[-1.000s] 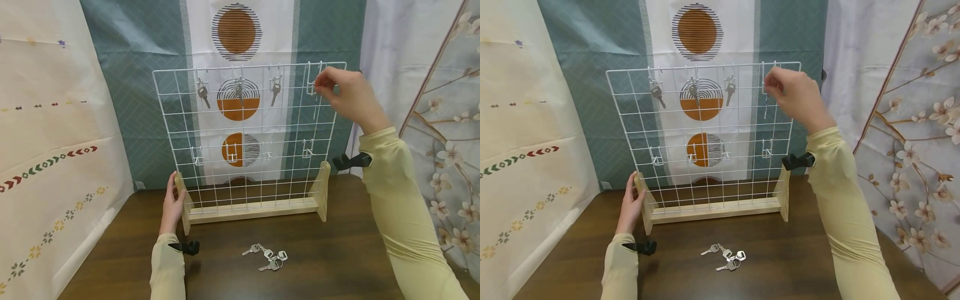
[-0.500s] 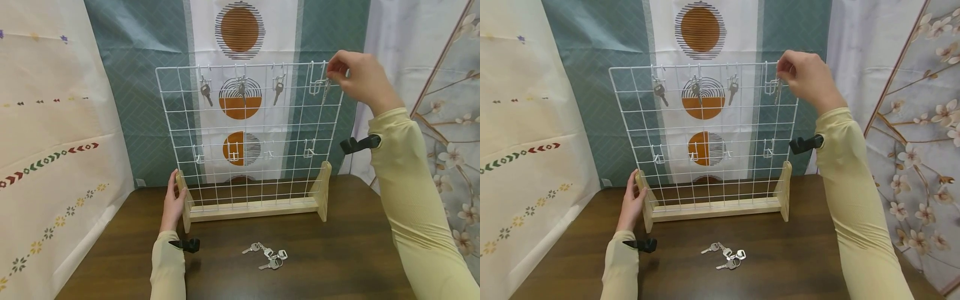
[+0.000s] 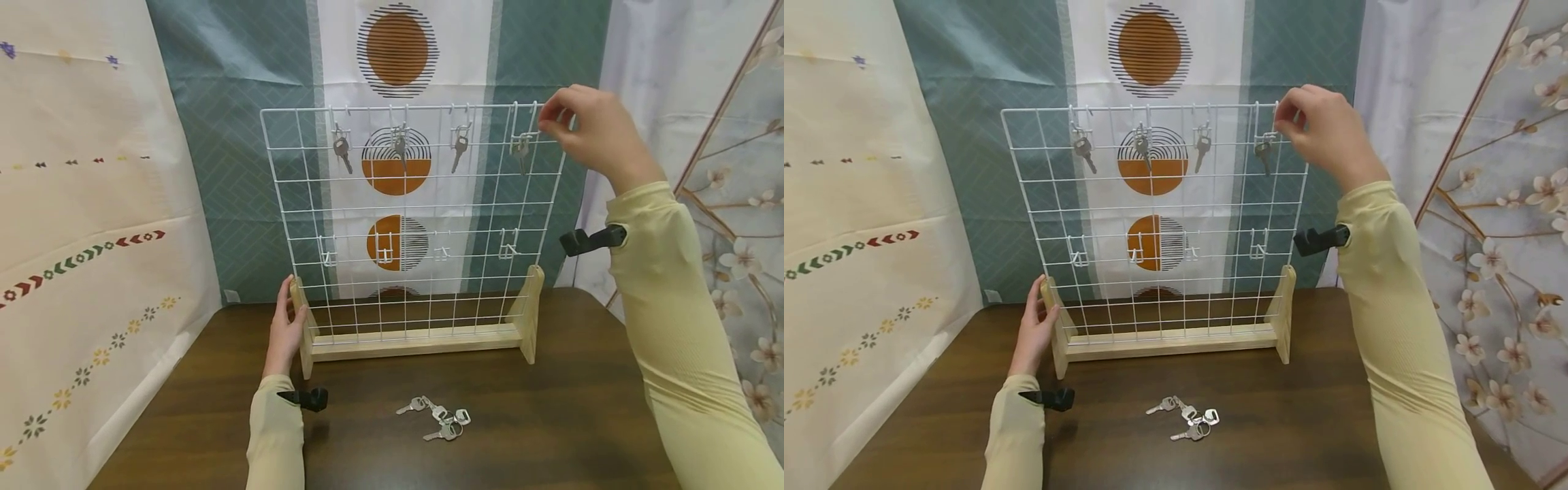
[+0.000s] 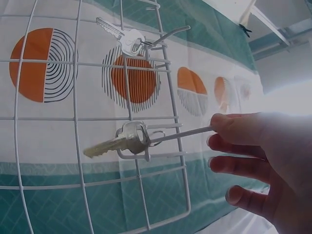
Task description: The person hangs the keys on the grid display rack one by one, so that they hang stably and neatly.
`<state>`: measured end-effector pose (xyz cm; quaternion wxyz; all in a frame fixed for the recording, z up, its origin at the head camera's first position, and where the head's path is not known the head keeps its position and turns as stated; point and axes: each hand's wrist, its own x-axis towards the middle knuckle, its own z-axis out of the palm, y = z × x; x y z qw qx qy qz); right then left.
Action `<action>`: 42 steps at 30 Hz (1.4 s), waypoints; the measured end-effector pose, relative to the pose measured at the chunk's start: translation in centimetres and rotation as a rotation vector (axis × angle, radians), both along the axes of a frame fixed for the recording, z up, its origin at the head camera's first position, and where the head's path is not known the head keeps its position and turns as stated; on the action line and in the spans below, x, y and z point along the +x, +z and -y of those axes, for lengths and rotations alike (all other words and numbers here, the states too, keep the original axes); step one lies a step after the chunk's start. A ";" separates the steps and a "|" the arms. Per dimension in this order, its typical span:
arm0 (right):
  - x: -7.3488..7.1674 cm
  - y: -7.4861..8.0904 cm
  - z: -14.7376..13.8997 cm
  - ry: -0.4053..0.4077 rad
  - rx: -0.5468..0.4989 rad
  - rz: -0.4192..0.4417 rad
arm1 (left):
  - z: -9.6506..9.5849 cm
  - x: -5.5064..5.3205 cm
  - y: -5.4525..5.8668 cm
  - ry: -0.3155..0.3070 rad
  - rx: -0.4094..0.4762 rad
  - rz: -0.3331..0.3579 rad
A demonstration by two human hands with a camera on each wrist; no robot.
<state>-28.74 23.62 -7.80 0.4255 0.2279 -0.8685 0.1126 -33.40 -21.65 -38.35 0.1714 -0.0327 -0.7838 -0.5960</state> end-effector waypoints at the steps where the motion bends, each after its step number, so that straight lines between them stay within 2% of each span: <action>1: 0.0 -0.1 0.0 0.001 0.001 0.001 | 0.0 0.0 0.0 -0.001 0.001 0.002; 8: 0.1 -0.5 -0.1 -0.033 0.022 0.038 | -0.1 0.0 0.0 0.005 -0.004 0.002; 13: 0.4 -1.0 0.1 -0.020 -0.007 0.039 | -0.1 -0.1 0.0 0.009 -0.009 0.004; 16: 1.0 -1.6 0.5 0.010 -0.029 0.014 | -0.1 -0.1 -0.1 0.014 -0.012 0.001; 19: 1.8 -2.6 1.2 0.074 -0.021 -0.062 | -0.1 -0.1 -0.2 0.019 -0.016 -0.002; 23: 2.7 -5.1 2.7 0.176 0.045 -0.132 | -0.1 -0.1 -0.2 0.023 -0.014 -0.009; 28: 3.2 -9.9 4.5 0.242 0.155 -0.014 | -0.2 -0.2 -0.3 0.019 -0.002 -0.030; 33: 3.2 -14.2 5.4 0.252 0.208 0.126 | -0.4 -0.1 -0.1 0.017 0.004 -0.032; 37: 2.9 -16.6 5.9 0.252 0.199 0.195 | -0.4 0.0 0.0 0.018 0.003 -0.020; 42: 2.9 -18.9 6.5 0.287 0.154 0.232 | -0.4 0.1 0.1 0.012 0.004 -0.008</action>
